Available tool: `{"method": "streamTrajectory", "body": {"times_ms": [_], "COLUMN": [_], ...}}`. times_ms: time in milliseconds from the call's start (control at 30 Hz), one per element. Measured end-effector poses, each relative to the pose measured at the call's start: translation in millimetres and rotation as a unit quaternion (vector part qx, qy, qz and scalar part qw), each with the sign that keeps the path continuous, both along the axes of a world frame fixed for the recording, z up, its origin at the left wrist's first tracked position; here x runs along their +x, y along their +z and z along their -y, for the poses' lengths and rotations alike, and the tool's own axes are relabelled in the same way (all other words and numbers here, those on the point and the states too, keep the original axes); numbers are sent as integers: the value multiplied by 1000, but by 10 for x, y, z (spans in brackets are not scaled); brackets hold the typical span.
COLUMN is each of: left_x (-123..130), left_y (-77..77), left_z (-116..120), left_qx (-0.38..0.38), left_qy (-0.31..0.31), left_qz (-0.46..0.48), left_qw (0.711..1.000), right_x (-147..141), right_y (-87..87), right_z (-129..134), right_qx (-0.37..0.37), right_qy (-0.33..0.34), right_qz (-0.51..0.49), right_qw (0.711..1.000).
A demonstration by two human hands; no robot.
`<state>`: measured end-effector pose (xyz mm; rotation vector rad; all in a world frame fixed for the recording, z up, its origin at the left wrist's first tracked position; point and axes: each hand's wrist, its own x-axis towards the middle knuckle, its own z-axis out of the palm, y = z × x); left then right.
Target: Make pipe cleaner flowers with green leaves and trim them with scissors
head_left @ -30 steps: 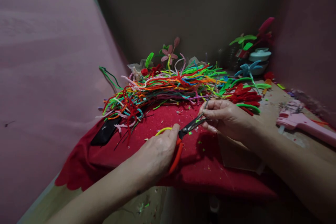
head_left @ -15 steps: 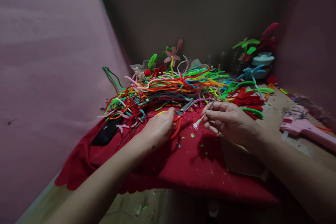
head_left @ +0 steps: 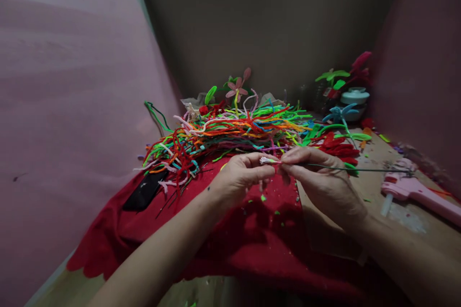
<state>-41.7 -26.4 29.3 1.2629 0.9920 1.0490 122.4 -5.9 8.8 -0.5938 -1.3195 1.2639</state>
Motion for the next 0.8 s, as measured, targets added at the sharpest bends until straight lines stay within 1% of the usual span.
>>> {"method": "streamTrajectory", "body": {"times_ms": [33, 67, 133, 200, 233, 267, 300, 333, 367, 400, 433, 467, 500, 533, 600, 700, 800], "left_x": [61, 108, 156, 146, 125, 99, 70, 42, 16, -4, -18, -27, -31, -31, -19, 26, 95], "left_y": [-6, -13, -16, 5, 24, 46, 70, 93, 113, 130, 141, 148, 151, 150, 142, 130, 123], "left_z": [16, 24, 18, -6, -21, -35, -47, -57, -65, -71, -76, -82, -90, -100, -130, -190, -243], "left_qx": [-23, -34, -44, -41, -40, -37, -31, -23, -11, 4, 18, 32, 41, 47, 55, 40, 14], "left_qy": [20, 41, 76, 100, 104, 105, 105, 100, 94, 90, 89, 89, 90, 91, 100, 122, 147], "left_qz": [59, 99, 133, 141, 140, 134, 121, 100, 73, 42, 13, -11, -28, -38, -29, 39, 110], "left_qw": [998, 994, 987, 984, 984, 985, 987, 990, 993, 995, 996, 995, 995, 994, 993, 991, 983], "right_x": [0, 0, -6, -18, -22, -24, -21, -12, 0, 16, 31, 45, 53, 57, 48, 19, -5], "right_y": [0, -3, -18, -29, -27, -19, -7, 8, 22, 32, 34, 28, 14, -6, -50, -85, -72], "right_z": [20, 38, 61, 59, 46, 27, 4, -23, -48, -70, -87, -97, -101, -101, -93, -88, -93], "right_qx": [24, 54, 117, 153, 144, 113, 60, -9, -83, -150, -200, -227, -237, -238, -224, -199, -197], "right_qy": [-19, -37, -56, -55, -49, -35, -7, 37, 97, 165, 230, 280, 309, 320, 303, 260, 240], "right_qz": [17, 34, 61, 76, 76, 69, 54, 35, 19, 11, 17, 31, 45, 54, 52, 57, 76], "right_qw": [999, 997, 990, 984, 985, 991, 997, 999, 992, 975, 952, 932, 920, 915, 925, 943, 948]}}
